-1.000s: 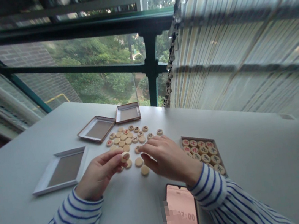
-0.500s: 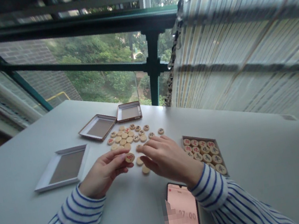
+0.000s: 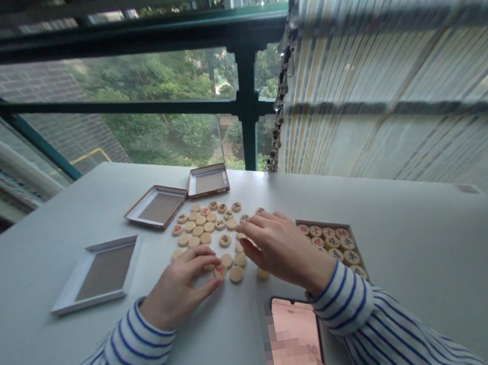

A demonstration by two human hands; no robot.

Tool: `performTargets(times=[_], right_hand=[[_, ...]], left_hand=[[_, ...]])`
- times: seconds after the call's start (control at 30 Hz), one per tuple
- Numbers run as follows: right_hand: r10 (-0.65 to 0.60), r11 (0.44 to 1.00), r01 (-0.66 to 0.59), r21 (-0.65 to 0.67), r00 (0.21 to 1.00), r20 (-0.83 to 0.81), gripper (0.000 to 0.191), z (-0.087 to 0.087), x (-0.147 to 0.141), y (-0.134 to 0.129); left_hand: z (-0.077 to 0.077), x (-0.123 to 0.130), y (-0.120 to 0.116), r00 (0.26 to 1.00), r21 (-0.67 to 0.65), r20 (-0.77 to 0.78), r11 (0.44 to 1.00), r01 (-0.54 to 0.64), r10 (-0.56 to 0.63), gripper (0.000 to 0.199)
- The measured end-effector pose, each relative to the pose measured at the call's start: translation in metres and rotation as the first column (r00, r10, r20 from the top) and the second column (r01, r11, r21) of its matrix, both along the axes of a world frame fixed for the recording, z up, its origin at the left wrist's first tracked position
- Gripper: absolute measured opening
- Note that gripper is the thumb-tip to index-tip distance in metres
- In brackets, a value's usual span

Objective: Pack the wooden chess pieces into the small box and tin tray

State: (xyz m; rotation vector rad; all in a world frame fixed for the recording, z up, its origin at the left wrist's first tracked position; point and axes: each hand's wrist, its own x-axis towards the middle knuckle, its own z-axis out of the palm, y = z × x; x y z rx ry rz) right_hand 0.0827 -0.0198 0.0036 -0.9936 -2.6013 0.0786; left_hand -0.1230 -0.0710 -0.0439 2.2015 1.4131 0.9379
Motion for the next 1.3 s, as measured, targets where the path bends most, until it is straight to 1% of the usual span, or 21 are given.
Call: performTargets(times=[0.1, 0.17, 0.27, 0.37, 0.47, 0.63, 0.73, 0.8, 0.87, 0.93, 0.97, 1.0, 1.07, 1.1, 1.13, 1.2, 1.27, 1.3], right_hand=[[-0.064, 0.998, 0.064, -0.002, 0.997, 0.044, 0.022, 0.0, 0.004, 0.003], [-0.117, 0.993, 0.117, -0.003, 0.989, 0.093, 0.021, 0.0, 0.008, 0.007], [-0.166, 0.985, 0.172, -0.017, 0.969, 0.185, 0.021, -0.001, 0.014, 0.014], [-0.165, 0.983, 0.181, -0.04, 0.953, 0.253, 0.022, -0.004, 0.019, 0.018], [-0.147, 0.984, 0.169, -0.054, 0.947, 0.284, 0.023, -0.007, 0.021, 0.02], [-0.135, 0.98, 0.175, -0.096, 0.936, 0.326, 0.016, -0.01, 0.019, 0.02], [-0.132, 0.976, 0.184, -0.119, 0.927, 0.35, 0.015, -0.01, 0.017, 0.021], [-0.136, 0.975, 0.19, -0.116, 0.921, 0.365, 0.016, -0.009, 0.016, 0.021], [-0.141, 0.975, 0.193, -0.109, 0.92, 0.366, 0.017, -0.007, 0.017, 0.021], [-0.145, 0.975, 0.191, -0.117, 0.937, 0.318, 0.017, -0.005, 0.018, 0.022], [-0.148, 0.972, 0.19, -0.136, 0.952, 0.268, 0.017, -0.004, 0.02, 0.022], [-0.147, 0.968, 0.182, -0.172, 0.969, 0.2, 0.017, -0.003, 0.021, 0.023], [-0.135, 0.944, 0.135, -0.3, 0.991, 0.024, 0.019, -0.001, 0.023, 0.025], [-0.13, 0.919, 0.092, -0.383, 0.989, -0.075, 0.021, 0.0, 0.024, 0.026], [-0.13, 0.882, 0.035, -0.469, 0.976, -0.172, 0.022, 0.0, 0.024, 0.027], [-0.156, 0.787, -0.087, -0.611, 0.929, -0.335, 0.025, 0.002, 0.024, 0.028], [-0.208, 0.707, -0.171, -0.686, 0.877, -0.434, 0.026, 0.004, 0.025, 0.029], [-0.232, 0.682, -0.196, -0.705, 0.856, -0.462, 0.026, 0.005, 0.025, 0.029]], left_hand=[[-0.004, -0.003, 0.0, 0.991, 0.081, -0.133, 0.997, -0.006, 0.016, 0.018], [-0.006, -0.004, -0.001, 0.981, 0.1, -0.193, 0.995, -0.007, 0.027, 0.02], [-0.008, -0.006, -0.001, 0.97, 0.101, -0.242, 0.995, 0.001, 0.023, 0.021], [-0.006, -0.005, -0.002, 0.965, 0.097, -0.261, 0.995, -0.003, 0.028, 0.021], [-0.004, -0.004, -0.003, 0.959, 0.085, -0.281, 0.996, -0.015, 0.039, 0.019], [-0.006, -0.004, -0.003, 0.955, 0.071, -0.295, 0.997, -0.015, 0.035, 0.016], [-0.008, -0.006, -0.002, 0.955, 0.074, -0.296, 0.997, -0.006, 0.028, 0.022], [-0.008, -0.007, -0.002, 0.956, 0.074, -0.292, 0.997, 0.001, 0.021, 0.029], [-0.007, -0.007, -0.002, 0.96, 0.08, -0.279, 0.997, -0.005, 0.027, 0.031], [-0.006, -0.008, -0.001, 0.967, 0.091, -0.253, 0.996, -0.018, 0.04, 0.028], [-0.005, -0.007, 0.0, 0.971, 0.096, -0.236, 0.995, -0.024, 0.046, 0.027], [-0.004, -0.007, 0.001, 0.975, 0.1, -0.218, 0.995, -0.031, 0.052, 0.026], [0.001, -0.004, 0.003, 0.981, 0.11, -0.181, 0.993, -0.046, 0.065, 0.026], [0.005, -0.002, 0.005, 0.984, 0.118, -0.163, 0.992, -0.052, 0.071, 0.026], [0.01, 0.001, 0.007, 0.986, 0.13, -0.147, 0.989, -0.064, 0.083, 0.025], [0.02, 0.011, 0.014, 0.989, 0.159, -0.122, 0.985, -0.06, 0.08, 0.025], [0.029, 0.022, 0.022, 0.991, 0.195, -0.111, 0.98, -0.05, 0.073, 0.027], [0.032, 0.028, 0.026, 0.992, 0.213, -0.102, 0.976, -0.045, 0.068, 0.027]])
